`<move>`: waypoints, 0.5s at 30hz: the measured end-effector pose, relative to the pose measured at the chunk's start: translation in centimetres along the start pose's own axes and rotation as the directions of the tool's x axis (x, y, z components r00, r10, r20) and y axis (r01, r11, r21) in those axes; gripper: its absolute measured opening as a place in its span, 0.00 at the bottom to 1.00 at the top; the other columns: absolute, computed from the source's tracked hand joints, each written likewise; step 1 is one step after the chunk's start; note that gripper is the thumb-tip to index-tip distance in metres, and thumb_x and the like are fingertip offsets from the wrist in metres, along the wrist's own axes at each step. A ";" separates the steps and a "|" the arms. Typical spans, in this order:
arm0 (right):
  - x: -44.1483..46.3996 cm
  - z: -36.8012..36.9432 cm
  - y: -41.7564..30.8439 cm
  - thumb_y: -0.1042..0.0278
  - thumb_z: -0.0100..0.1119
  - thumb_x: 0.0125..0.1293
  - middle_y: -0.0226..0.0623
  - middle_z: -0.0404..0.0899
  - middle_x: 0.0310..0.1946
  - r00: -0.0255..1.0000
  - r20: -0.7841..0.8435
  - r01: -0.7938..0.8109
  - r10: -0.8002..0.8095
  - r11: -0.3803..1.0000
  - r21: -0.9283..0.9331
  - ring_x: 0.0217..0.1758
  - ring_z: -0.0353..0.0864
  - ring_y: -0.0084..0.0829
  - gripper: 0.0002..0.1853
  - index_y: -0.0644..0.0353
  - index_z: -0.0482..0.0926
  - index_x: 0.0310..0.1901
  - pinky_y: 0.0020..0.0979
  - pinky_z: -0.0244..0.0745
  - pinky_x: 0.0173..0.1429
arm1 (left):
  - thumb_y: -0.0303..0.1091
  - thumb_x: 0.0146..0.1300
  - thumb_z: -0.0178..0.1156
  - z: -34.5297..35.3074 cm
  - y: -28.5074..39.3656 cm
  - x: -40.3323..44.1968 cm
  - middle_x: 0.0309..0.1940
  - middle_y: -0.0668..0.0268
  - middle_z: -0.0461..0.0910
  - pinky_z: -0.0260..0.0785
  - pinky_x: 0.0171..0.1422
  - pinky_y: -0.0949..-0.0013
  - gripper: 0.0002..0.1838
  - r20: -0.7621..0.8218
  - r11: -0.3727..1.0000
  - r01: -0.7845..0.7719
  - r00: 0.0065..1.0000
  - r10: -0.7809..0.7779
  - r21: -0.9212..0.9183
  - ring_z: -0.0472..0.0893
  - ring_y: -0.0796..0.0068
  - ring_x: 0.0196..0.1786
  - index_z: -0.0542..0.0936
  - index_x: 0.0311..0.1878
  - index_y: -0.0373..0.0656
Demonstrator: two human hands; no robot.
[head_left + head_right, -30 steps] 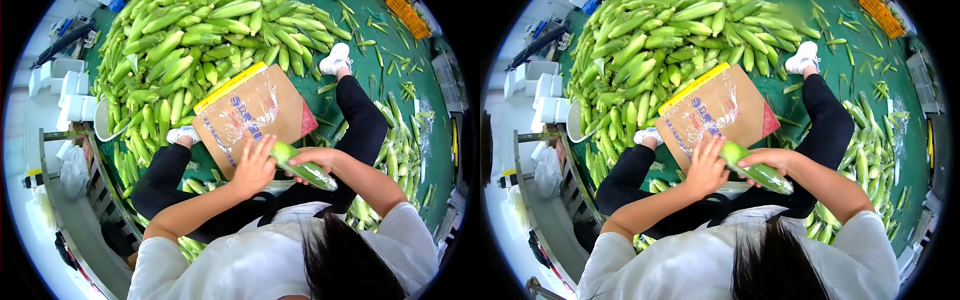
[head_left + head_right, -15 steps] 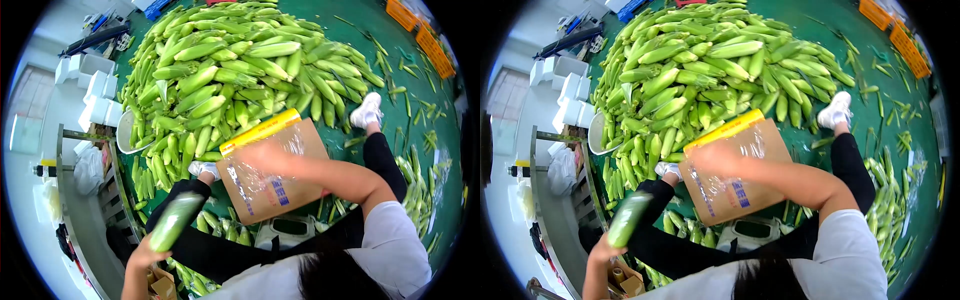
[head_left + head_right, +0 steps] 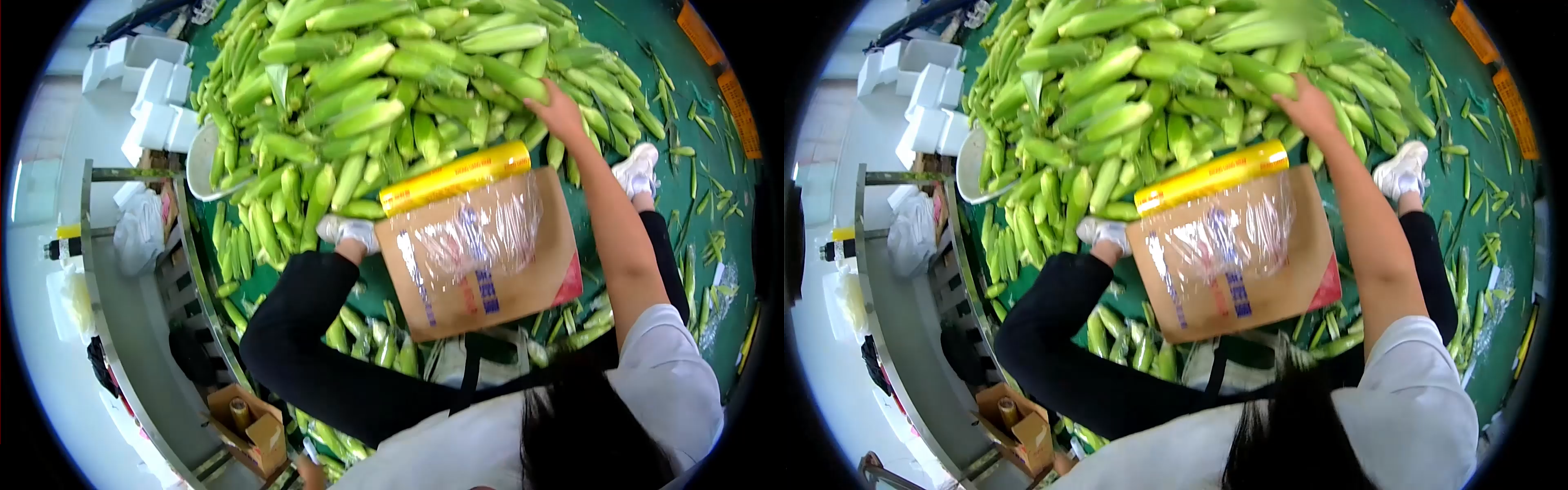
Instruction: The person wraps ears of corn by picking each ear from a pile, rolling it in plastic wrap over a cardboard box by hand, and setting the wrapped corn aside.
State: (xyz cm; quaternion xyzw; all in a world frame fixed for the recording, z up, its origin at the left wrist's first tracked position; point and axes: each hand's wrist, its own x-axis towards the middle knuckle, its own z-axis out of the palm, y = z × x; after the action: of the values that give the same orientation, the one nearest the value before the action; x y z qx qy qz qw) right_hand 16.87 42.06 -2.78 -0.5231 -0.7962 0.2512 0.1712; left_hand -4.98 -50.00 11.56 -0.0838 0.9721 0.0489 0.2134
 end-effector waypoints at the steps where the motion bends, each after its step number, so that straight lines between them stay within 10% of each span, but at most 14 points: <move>1: -2.3 -0.9 1.3 0.45 0.69 0.61 0.51 0.81 0.58 0.999 0.015 -0.052 0.051 0.996 0.076 0.58 0.82 0.52 0.38 0.56 0.71 0.69 0.44 0.77 0.62 | 0.25 0.71 0.56 -3.0 4.0 1.5 0.53 0.56 0.80 0.72 0.60 0.64 0.16 -0.223 0.977 -0.211 0.952 0.210 0.019 0.80 0.64 0.54 0.75 0.61 0.36; 4: -12.0 -0.6 2.8 0.47 0.70 0.61 0.49 0.81 0.58 0.996 -0.078 -0.019 0.041 0.964 0.266 0.59 0.83 0.44 0.37 0.58 0.71 0.68 0.39 0.76 0.63 | 0.20 0.74 0.52 -9.4 23.5 0.7 0.57 0.53 0.80 0.72 0.65 0.62 0.15 -0.589 0.599 -0.799 0.461 0.664 0.050 0.81 0.61 0.58 0.76 0.61 0.34; 8: -23.4 -2.0 -5.3 0.61 0.76 0.60 0.45 0.76 0.64 0.967 0.135 0.116 -0.215 0.849 0.515 0.66 0.76 0.41 0.37 0.54 0.70 0.70 0.38 0.73 0.66 | 0.31 0.45 0.79 -2.7 49.3 -10.7 0.68 0.50 0.71 0.59 0.76 0.53 0.48 -0.022 0.011 -0.977 0.007 1.000 0.211 0.72 0.51 0.69 0.68 0.71 0.41; 10: -26.1 -3.0 -8.2 0.64 0.77 0.57 0.43 0.76 0.63 0.944 0.148 0.134 -0.294 0.754 0.643 0.62 0.79 0.37 0.40 0.54 0.69 0.71 0.38 0.74 0.65 | 0.36 0.46 0.78 4.9 53.8 -11.1 0.68 0.51 0.71 0.59 0.76 0.50 0.48 0.066 -0.402 -0.848 -0.406 0.912 0.345 0.69 0.49 0.71 0.67 0.73 0.52; 11: -26.8 -3.2 -8.4 0.66 0.77 0.57 0.44 0.77 0.62 0.961 0.146 0.049 -0.234 0.665 0.746 0.59 0.81 0.35 0.40 0.55 0.69 0.71 0.36 0.74 0.65 | 0.36 0.49 0.76 8.7 55.2 -9.4 0.62 0.52 0.77 0.68 0.70 0.52 0.43 0.320 -0.279 -0.949 -0.221 0.921 0.148 0.76 0.49 0.65 0.69 0.70 0.50; 14: -26.0 -3.1 -4.0 0.64 0.76 0.58 0.43 0.79 0.59 0.962 -0.027 -0.256 0.271 0.936 0.242 0.48 0.83 0.32 0.33 0.56 0.74 0.65 0.34 0.79 0.52 | 0.36 0.52 0.74 16.7 56.5 -8.4 0.52 0.54 0.80 0.77 0.55 0.54 0.38 0.062 -0.184 -0.977 -0.191 0.980 -0.104 0.82 0.48 0.52 0.70 0.67 0.51; 15: -26.1 -1.9 -3.3 0.65 0.74 0.60 0.42 0.81 0.55 0.978 -0.024 -0.201 0.205 0.972 0.119 0.46 0.83 0.31 0.28 0.57 0.76 0.62 0.33 0.78 0.50 | 0.36 0.53 0.74 18.6 56.8 -8.2 0.51 0.53 0.80 0.78 0.53 0.54 0.37 -0.016 -0.187 -0.971 -0.187 0.982 -0.151 0.83 0.48 0.51 0.70 0.67 0.51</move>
State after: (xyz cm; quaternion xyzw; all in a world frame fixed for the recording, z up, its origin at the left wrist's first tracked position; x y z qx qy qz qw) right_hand 25.77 17.42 0.44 -0.5954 -0.7194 0.3037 0.1889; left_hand -0.53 9.33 1.62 0.6848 0.6679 0.2524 0.1454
